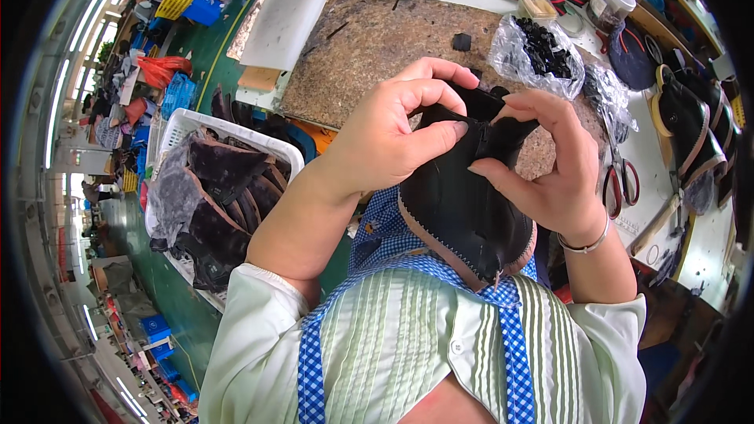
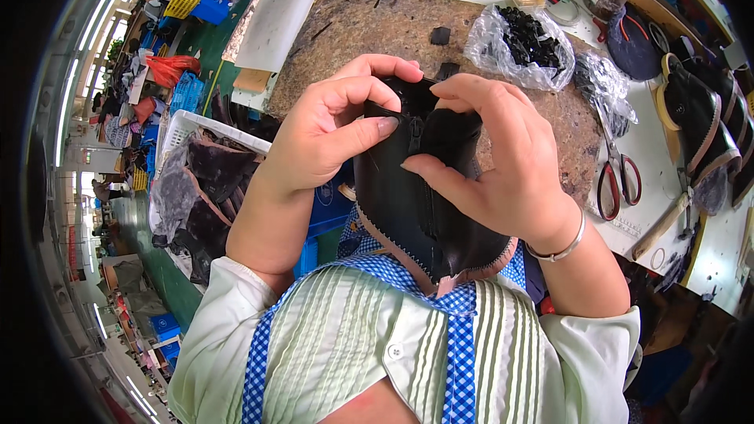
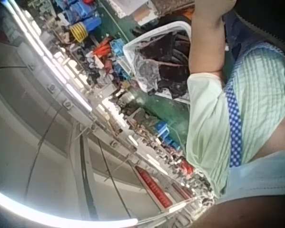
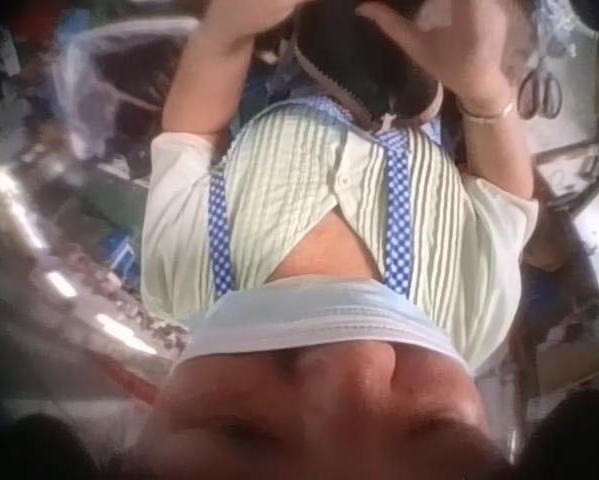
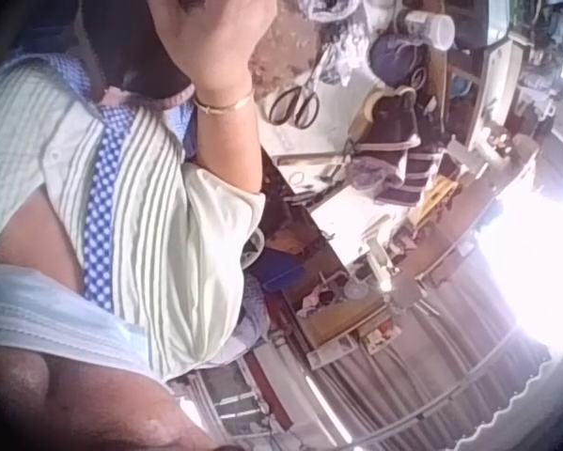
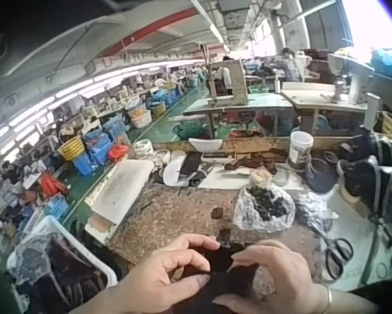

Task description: Prepping and trimming shoe upper components at a workbench.

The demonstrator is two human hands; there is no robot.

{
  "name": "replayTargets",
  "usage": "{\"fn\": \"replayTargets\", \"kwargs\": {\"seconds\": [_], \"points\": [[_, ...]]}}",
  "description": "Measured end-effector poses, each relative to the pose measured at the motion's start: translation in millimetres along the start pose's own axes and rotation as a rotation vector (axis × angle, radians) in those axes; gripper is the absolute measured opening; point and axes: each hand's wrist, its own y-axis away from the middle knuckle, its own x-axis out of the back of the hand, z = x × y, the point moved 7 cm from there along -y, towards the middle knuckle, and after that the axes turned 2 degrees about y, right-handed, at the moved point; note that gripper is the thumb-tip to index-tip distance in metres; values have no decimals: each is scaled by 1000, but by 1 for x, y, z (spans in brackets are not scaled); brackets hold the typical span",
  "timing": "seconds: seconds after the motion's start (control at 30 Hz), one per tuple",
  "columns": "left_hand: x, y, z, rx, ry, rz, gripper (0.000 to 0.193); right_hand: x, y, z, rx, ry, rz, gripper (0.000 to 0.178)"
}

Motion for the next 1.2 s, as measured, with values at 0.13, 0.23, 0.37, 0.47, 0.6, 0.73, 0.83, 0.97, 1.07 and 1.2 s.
{"fn": "replayTargets", "kwargs": {"seconds": [0.13, 0.23, 0.37, 0.47, 0.6, 0.73, 0.83, 0.97, 1.07, 1.2], "points": [[-1, 1, -1, -48, -54, -9, 9, -2, 3, -8, 128, 96, 15, 57], [-1, 1, -5, -57, 11, 8, 12, -1, 7, 0, 20, -16, 101, 57], [0, 2, -6, -73, 0, 13, 12, -1, 3, 3, -35, -94, 106, 54], [0, 1, -6, -77, -5, 16, 11, 5, -3, -6, 102, 0, 110, 50], [-1, 2, -10, -102, 21, 37, 9, -2, 0, -18, 312, 125, 28, 25], [-3, -3, -14, -63, -10, 58, 4, -4, -8, -10, 217, 131, 33, 18], [-4, -11, -14, -118, -45, 97, 7, -3, -15, -8, 198, 142, 20, 16], [-2, -27, -24, -90, -62, 158, 12, -1, -18, 5, 111, 146, 17, 16], [-7, -43, -39, -128, -135, 190, 12, -4, -19, 7, 175, 343, -9, 16], [-11, -63, -54, -192, -373, 266, 14, -15, -2, 5, 320, 595, -14, 14]]}}
